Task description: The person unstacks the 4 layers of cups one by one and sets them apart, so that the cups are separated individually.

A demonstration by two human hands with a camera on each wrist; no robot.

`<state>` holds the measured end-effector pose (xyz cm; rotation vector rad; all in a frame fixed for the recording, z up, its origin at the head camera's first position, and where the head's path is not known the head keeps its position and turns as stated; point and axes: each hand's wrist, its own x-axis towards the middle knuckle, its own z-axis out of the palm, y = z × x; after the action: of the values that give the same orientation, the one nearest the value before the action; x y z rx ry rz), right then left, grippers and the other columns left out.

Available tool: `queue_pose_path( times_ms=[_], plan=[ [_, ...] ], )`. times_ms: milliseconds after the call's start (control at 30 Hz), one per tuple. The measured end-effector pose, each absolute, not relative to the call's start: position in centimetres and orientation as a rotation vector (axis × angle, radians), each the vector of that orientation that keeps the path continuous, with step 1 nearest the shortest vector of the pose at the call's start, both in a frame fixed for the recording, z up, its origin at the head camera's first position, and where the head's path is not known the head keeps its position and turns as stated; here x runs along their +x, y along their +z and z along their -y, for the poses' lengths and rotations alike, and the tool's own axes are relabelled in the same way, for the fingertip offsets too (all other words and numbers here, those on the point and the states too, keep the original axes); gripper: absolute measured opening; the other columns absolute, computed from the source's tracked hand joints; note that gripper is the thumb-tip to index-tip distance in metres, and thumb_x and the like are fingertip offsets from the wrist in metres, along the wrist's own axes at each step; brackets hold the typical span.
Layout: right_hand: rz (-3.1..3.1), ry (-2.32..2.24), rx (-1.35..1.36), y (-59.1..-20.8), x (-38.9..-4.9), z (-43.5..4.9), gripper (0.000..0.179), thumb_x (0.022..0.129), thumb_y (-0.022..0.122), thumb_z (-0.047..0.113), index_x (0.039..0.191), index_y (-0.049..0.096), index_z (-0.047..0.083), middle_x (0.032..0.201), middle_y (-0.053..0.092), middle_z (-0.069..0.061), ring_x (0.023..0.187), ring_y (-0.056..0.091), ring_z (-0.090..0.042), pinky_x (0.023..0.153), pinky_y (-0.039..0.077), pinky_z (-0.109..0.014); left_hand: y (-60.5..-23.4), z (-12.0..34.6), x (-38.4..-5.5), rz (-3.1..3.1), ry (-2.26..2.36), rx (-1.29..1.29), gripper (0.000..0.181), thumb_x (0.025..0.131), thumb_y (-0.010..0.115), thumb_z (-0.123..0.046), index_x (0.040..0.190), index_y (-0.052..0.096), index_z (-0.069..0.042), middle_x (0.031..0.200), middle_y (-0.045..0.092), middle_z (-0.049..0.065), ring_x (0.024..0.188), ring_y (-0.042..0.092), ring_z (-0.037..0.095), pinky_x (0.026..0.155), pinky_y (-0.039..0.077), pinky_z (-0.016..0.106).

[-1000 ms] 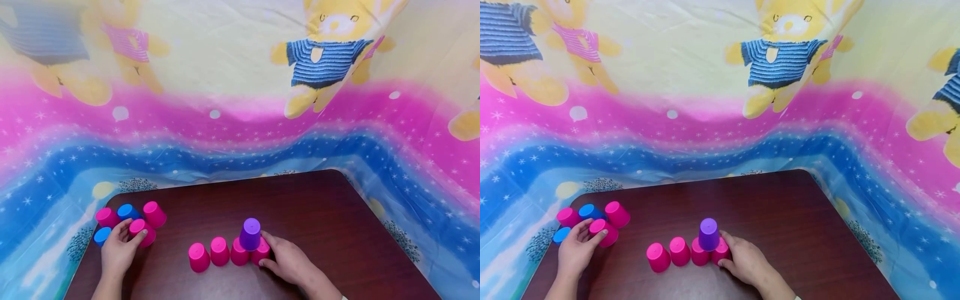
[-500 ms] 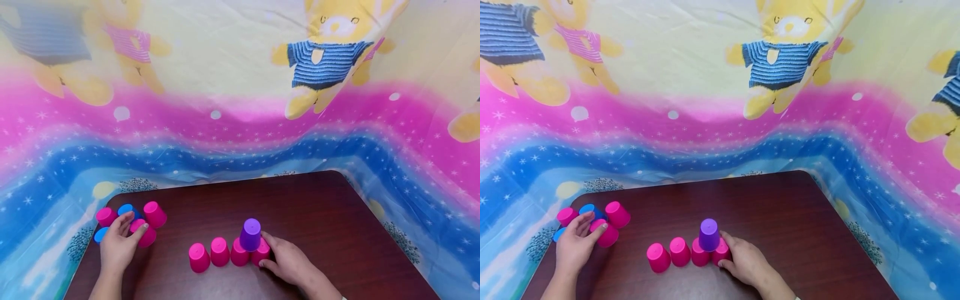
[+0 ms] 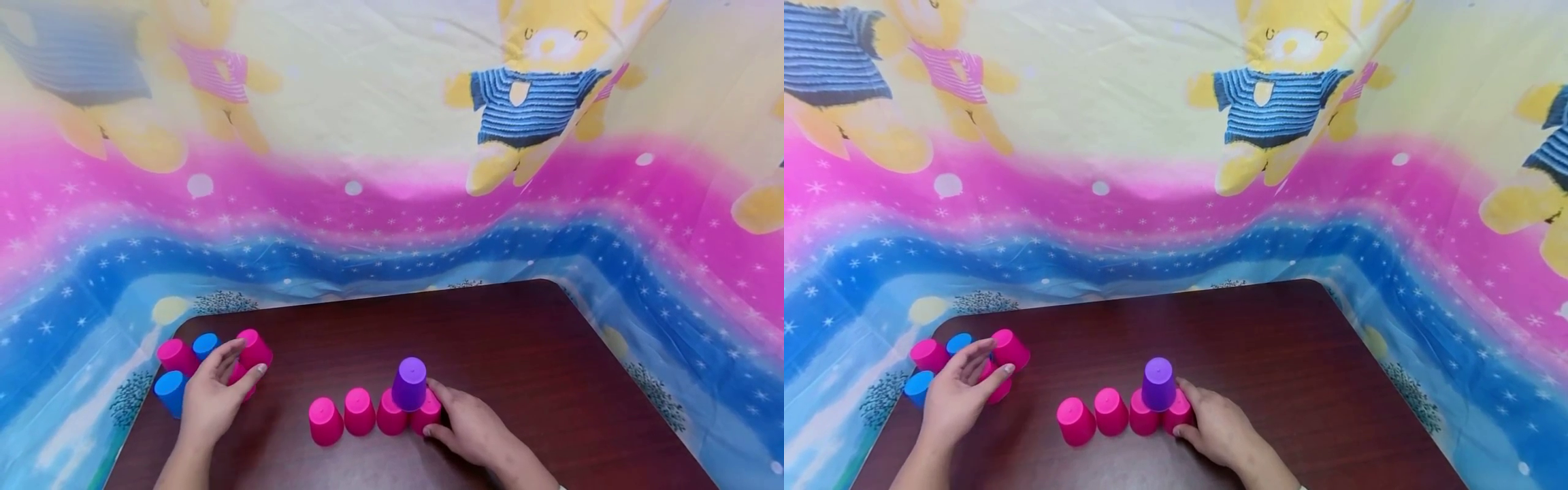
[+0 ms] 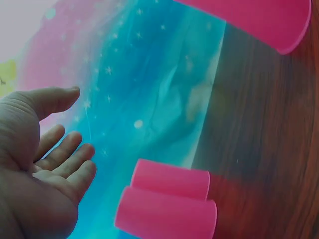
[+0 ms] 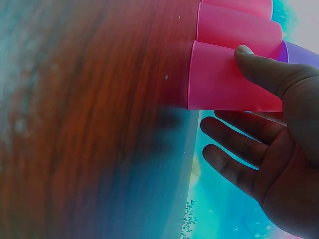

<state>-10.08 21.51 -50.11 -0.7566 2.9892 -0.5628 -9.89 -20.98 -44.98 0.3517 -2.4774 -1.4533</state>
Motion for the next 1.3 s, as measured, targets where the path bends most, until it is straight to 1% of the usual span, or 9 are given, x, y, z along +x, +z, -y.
queue_pose_path(
  times_ms=[67,200,433,633,800,833,1067,1233,1300],
  plan=[
    [-2.99,-0.565,-0.757,-50.1,-10.1,-21.5,0.077,0.083,0.073,0.047,0.146,0.04,0.018,0.133,0.058,-0.002,0.118,0.058,-0.017,0.097,0.049,-0.039,-44.9,20.5,-9.9,2.498,-1.46,0.34,0.082,0.076,0.077,-0.05,0.144,0.043,-0.019,0.14,0.053,0.003,0.129,0.049,0.03,0.093,0.046,0.034],
    [-2.99,-0.562,-0.759,-50.2,-10.0,-21.5,0.078,0.083,0.072,0.047,0.147,0.039,0.018,0.133,0.058,-0.002,0.118,0.058,-0.017,0.097,0.049,-0.04,-44.8,19.7,-10.0,2.513,-1.501,0.297,0.083,0.073,0.077,-0.053,0.143,0.044,-0.022,0.139,0.053,0.001,0.13,0.049,0.028,0.096,0.044,0.032],
    [-2.992,-0.566,-0.76,-50.3,-10.0,-21.6,0.078,0.083,0.073,0.047,0.147,0.039,0.019,0.134,0.057,-0.002,0.119,0.057,-0.017,0.098,0.048,-0.04,-44.8,18.1,-10.1,2.497,-1.611,0.131,0.074,0.073,0.08,-0.048,0.137,0.05,-0.025,0.136,0.056,0.002,0.13,0.049,0.029,0.099,0.043,0.038],
    [-2.995,-0.568,-0.767,-50.3,-10.0,-21.7,0.078,0.082,0.073,0.047,0.147,0.039,0.018,0.134,0.058,-0.002,0.119,0.057,-0.017,0.098,0.048,-0.039,-45.0,16.1,-10.3,2.503,-1.653,-0.021,0.069,0.072,0.082,-0.045,0.132,0.054,-0.029,0.132,0.058,-0.006,0.13,0.05,0.026,0.099,0.045,0.043],
    [-2.986,-0.567,-0.757,-50.2,-10.0,-21.5,0.078,0.083,0.072,0.047,0.147,0.038,0.018,0.134,0.057,-0.002,0.12,0.057,-0.017,0.098,0.048,-0.04,-45.2,14.9,-10.6,2.489,-1.68,-0.17,0.066,0.071,0.084,-0.041,0.13,0.056,-0.029,0.13,0.057,-0.01,0.128,0.051,0.022,0.101,0.044,0.044],
    [-2.986,-0.566,-0.758,-50.1,-10.0,-21.5,0.078,0.083,0.072,0.047,0.147,0.039,0.018,0.134,0.057,-0.002,0.119,0.057,-0.017,0.098,0.048,-0.04,-45.2,14.7,-10.6,2.483,-1.678,-0.199,0.066,0.072,0.084,-0.039,0.13,0.056,-0.027,0.13,0.057,-0.01,0.128,0.051,0.022,0.101,0.044,0.044],
    [-3.0,-0.57,-0.762,-50.1,-10.0,-21.5,0.078,0.083,0.073,0.047,0.147,0.039,0.017,0.132,0.059,-0.002,0.118,0.058,-0.017,0.098,0.048,-0.039,-45.5,13.0,-10.9,2.465,-1.699,-0.332,0.062,0.072,0.085,-0.036,0.127,0.057,-0.032,0.13,0.057,-0.008,0.126,0.052,0.019,0.102,0.045,0.044],
    [-3.014,-0.579,-0.77,-50.2,-10.0,-21.6,0.078,0.082,0.073,0.046,0.146,0.04,0.017,0.131,0.059,-0.002,0.117,0.058,-0.017,0.097,0.048,-0.039,-45.6,11.6,-11.0,2.469,-1.707,-0.389,0.063,0.072,0.086,-0.029,0.128,0.058,-0.025,0.13,0.057,-0.007,0.125,0.053,0.018,0.102,0.044,0.044],
    [-3.017,-0.582,-0.771,-50.2,-10.0,-21.6,0.078,0.082,0.073,0.046,0.147,0.039,0.018,0.131,0.059,-0.002,0.117,0.058,-0.017,0.097,0.048,-0.039,-45.5,11.0,-11.0,2.465,-1.718,-0.417,0.063,0.072,0.086,-0.023,0.128,0.058,-0.022,0.13,0.057,-0.003,0.126,0.053,0.02,0.103,0.043,0.045]
  ],
)
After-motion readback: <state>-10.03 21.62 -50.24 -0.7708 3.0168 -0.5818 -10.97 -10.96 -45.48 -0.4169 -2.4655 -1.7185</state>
